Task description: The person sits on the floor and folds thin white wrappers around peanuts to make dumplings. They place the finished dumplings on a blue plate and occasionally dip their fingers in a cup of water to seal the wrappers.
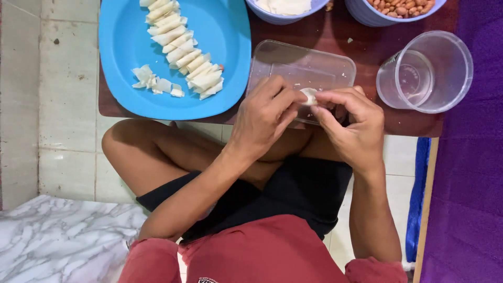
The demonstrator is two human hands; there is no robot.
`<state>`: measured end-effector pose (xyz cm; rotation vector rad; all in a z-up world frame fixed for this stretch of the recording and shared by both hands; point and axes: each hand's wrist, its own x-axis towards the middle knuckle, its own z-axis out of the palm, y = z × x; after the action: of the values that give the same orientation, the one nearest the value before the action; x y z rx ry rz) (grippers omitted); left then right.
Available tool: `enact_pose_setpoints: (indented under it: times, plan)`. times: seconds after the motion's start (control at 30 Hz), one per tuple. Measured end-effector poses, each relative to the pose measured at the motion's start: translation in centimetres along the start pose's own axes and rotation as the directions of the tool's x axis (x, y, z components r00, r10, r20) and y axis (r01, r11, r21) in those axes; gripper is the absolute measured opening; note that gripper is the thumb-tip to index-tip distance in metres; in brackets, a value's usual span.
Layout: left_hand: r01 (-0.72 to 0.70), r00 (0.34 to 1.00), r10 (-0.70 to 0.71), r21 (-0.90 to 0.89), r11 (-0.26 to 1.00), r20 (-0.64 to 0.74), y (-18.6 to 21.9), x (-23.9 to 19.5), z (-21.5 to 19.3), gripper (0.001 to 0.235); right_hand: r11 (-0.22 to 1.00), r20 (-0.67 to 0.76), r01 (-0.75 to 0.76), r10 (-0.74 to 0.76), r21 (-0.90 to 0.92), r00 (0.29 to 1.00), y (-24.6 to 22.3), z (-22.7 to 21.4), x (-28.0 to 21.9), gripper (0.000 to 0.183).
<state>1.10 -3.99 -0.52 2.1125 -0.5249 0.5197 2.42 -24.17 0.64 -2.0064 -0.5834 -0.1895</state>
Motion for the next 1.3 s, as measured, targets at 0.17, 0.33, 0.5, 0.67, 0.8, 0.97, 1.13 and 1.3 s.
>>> enact_pose_setpoints:
  times: [0.17, 0.33, 0.5, 0.67, 0.8, 0.97, 1.13, 1.3]
  plan:
    - [0.026, 0.998, -0.022, -0.063, 0.998, 0.061, -0.4, 0.3, -0.3, 0.023, 0.992, -0.044, 0.103, -0.106, -0.068, 0.993, 0.0, 0.4, 0.2, 0.015]
    - [0.014, 0.999, -0.009, -0.106, 0.994, 0.045, -1.2, 0.4, -0.1, 0.004, 0.976, -0.038, 0.168, -0.174, -0.136, 0.984, 0.1, 0.7, 0.2, 0.013]
    - [-0.04, 0.995, 0.044, -0.048, 0.998, 0.085, -2.1, 0.3, 0.2, 0.005, 0.988, -0.047, 0.126, -0.131, -0.091, 0.99, 1.0, 0.1, 0.2, 0.012]
    - [-0.038, 0.994, 0.042, -0.043, 0.998, 0.105, -2.1, 0.3, 0.0, 0.005, 0.988, -0.003, 0.107, -0.108, -0.112, 0.994, 1.0, 0.6, 0.5, 0.012]
    - [-0.032, 0.994, 0.036, -0.042, 0.999, 0.103, -2.2, 0.0, 0.1, 0.005, 0.979, 0.042, 0.113, -0.108, -0.171, 0.993, 0.7, 1.0, 0.9, 0.013]
    - [-0.023, 0.996, 0.03, -0.083, 0.996, 0.089, -2.0, 0.1, 0.0, 0.016, 0.967, 0.033, 0.135, -0.13, -0.216, 0.991, 1.4, 1.4, 0.7, 0.015]
    - [0.079, 0.997, -0.077, -0.077, 0.994, 0.031, -1.9, 0.3, 0.4, 0.019, 0.961, 0.011, 0.141, -0.142, -0.239, 0.99, 1.9, 1.8, 0.5, 0.014]
    - [0.217, 0.976, -0.214, -0.085, 0.972, 0.049, -1.1, 1.2, 0.2, 0.02, 0.95, -0.007, 0.152, -0.16, -0.274, 0.987, 1.9, 1.9, 0.3, 0.012]
